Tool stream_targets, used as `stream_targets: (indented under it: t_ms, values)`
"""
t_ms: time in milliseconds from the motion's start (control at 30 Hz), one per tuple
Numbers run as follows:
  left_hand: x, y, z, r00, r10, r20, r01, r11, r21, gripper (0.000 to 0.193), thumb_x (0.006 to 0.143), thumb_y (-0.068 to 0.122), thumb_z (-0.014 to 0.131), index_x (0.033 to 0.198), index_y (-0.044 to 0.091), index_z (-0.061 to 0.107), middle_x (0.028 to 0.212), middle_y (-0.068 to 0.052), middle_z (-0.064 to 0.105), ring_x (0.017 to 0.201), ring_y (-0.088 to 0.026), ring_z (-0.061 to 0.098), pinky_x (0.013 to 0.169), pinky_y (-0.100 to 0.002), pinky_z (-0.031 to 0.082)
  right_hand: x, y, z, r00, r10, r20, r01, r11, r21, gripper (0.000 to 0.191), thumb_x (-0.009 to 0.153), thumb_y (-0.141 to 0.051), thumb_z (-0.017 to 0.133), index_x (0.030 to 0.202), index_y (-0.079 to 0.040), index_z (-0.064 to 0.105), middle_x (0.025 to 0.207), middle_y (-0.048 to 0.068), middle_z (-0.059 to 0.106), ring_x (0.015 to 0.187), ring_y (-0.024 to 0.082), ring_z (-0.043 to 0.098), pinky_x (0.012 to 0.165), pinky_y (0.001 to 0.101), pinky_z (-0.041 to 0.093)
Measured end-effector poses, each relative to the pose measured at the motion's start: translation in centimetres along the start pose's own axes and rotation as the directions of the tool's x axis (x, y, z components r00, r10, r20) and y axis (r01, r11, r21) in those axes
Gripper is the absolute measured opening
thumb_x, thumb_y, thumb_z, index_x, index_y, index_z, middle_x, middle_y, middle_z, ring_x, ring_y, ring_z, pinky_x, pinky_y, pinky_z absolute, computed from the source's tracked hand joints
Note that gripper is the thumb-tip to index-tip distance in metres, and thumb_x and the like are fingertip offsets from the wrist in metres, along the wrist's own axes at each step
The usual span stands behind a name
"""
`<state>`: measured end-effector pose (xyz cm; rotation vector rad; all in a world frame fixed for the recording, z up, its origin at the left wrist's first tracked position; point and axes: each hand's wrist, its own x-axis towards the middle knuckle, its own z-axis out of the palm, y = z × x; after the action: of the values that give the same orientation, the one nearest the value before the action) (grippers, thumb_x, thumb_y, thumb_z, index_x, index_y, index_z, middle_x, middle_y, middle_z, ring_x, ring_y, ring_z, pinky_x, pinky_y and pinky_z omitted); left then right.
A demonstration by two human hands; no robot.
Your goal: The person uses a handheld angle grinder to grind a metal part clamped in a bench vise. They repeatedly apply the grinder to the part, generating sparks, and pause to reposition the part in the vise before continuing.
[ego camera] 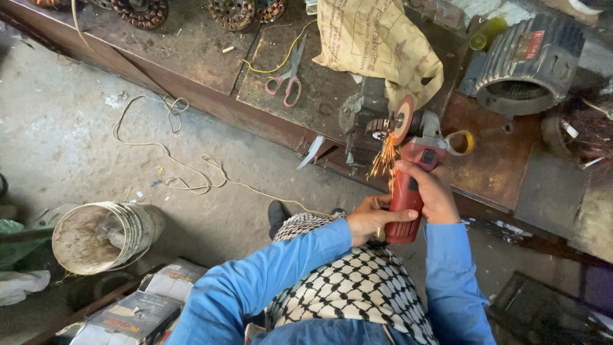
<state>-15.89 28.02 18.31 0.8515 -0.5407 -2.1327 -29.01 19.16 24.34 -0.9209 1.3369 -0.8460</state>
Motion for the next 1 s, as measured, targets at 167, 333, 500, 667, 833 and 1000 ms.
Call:
stream_targets:
  t_ms: [167, 333, 500, 667, 833, 1000]
  values:
    - [0.00, 0.26, 0.02, 1.000, -0.011, -0.008, 0.011, 1.000, -0.029, 0.063, 0.074, 0.031, 0.090, 0.125, 0.001, 0.068, 0.111, -0.012, 0.075, 0.104, -0.022, 0.072, 0.095, -0.040, 0.058, 0.16, 0.22, -0.31, 0.999, 0.047, -0.008, -0.047, 0.999, -0.007, 0.034, 0.085, -0.011, 0.078, 0.113, 0.000, 0.064, 0.088, 0.013, 0.072, 0.067, 0.025, 0.072, 0.059, 0.0382, 0.061]
    - [-0.18, 0.23, 0.06, 0.999, 0.033, 0.024, -0.033, 0.999, -0.012, 0.063, 0.076, 0.032, 0.090, 0.125, -0.001, 0.069, 0.113, -0.013, 0.075, 0.105, -0.021, 0.071, 0.097, -0.039, 0.057, 0.21, 0.36, -0.27, 1.000, 0.023, -0.010, -0.023, 0.999, -0.024, 0.035, 0.083, -0.010, 0.078, 0.113, -0.001, 0.063, 0.087, 0.014, 0.071, 0.065, 0.026, 0.072, 0.057, 0.0389, 0.061]
    - [-0.15, 0.26, 0.12, 1.000, 0.019, 0.024, -0.018, 0.999, -0.030, 0.062, 0.076, 0.033, 0.090, 0.123, -0.001, 0.069, 0.112, -0.012, 0.075, 0.104, -0.021, 0.071, 0.095, -0.038, 0.057, 0.06, 0.11, -0.15, 1.000, -0.018, 0.007, 0.018, 1.000, 0.001, 0.034, 0.083, -0.008, 0.078, 0.112, 0.000, 0.062, 0.087, 0.014, 0.070, 0.064, 0.026, 0.071, 0.056, 0.0394, 0.061]
    - [-0.17, 0.25, 0.16, 0.999, 0.031, -0.013, -0.030, 0.998, 0.049, 0.060, 0.075, 0.034, 0.089, 0.123, 0.002, 0.071, 0.111, -0.011, 0.076, 0.104, -0.019, 0.071, 0.096, -0.035, 0.055, -0.07, -0.16, 0.16, 0.998, -0.067, -0.006, 0.067, 0.997, -0.024, 0.036, 0.081, -0.007, 0.078, 0.113, 0.000, 0.062, 0.085, 0.015, 0.070, 0.063, 0.025, 0.071, 0.055, 0.0395, 0.061]
    - [-0.25, 0.29, 0.03, 0.999, 0.036, 0.022, -0.036, 0.999, 0.018, 0.059, 0.075, 0.034, 0.090, 0.122, 0.002, 0.072, 0.112, -0.011, 0.076, 0.105, -0.019, 0.071, 0.098, -0.037, 0.055, -0.06, -0.09, 0.23, 0.997, -0.068, -0.026, 0.067, 0.998, -0.018, 0.037, 0.081, -0.007, 0.079, 0.113, 0.000, 0.062, 0.086, 0.014, 0.070, 0.065, 0.024, 0.072, 0.056, 0.0394, 0.062]
    - [-0.26, 0.32, 0.08, 0.999, 0.040, 0.022, -0.040, 0.999, 0.019, 0.059, 0.076, 0.033, 0.089, 0.123, 0.002, 0.071, 0.112, -0.010, 0.076, 0.105, -0.019, 0.071, 0.099, -0.037, 0.054, -0.10, 0.13, 0.01, 0.999, -0.048, 0.001, 0.048, 0.999, -0.007, 0.033, 0.084, -0.008, 0.078, 0.112, 0.002, 0.063, 0.087, 0.014, 0.071, 0.066, 0.026, 0.071, 0.057, 0.0384, 0.061]
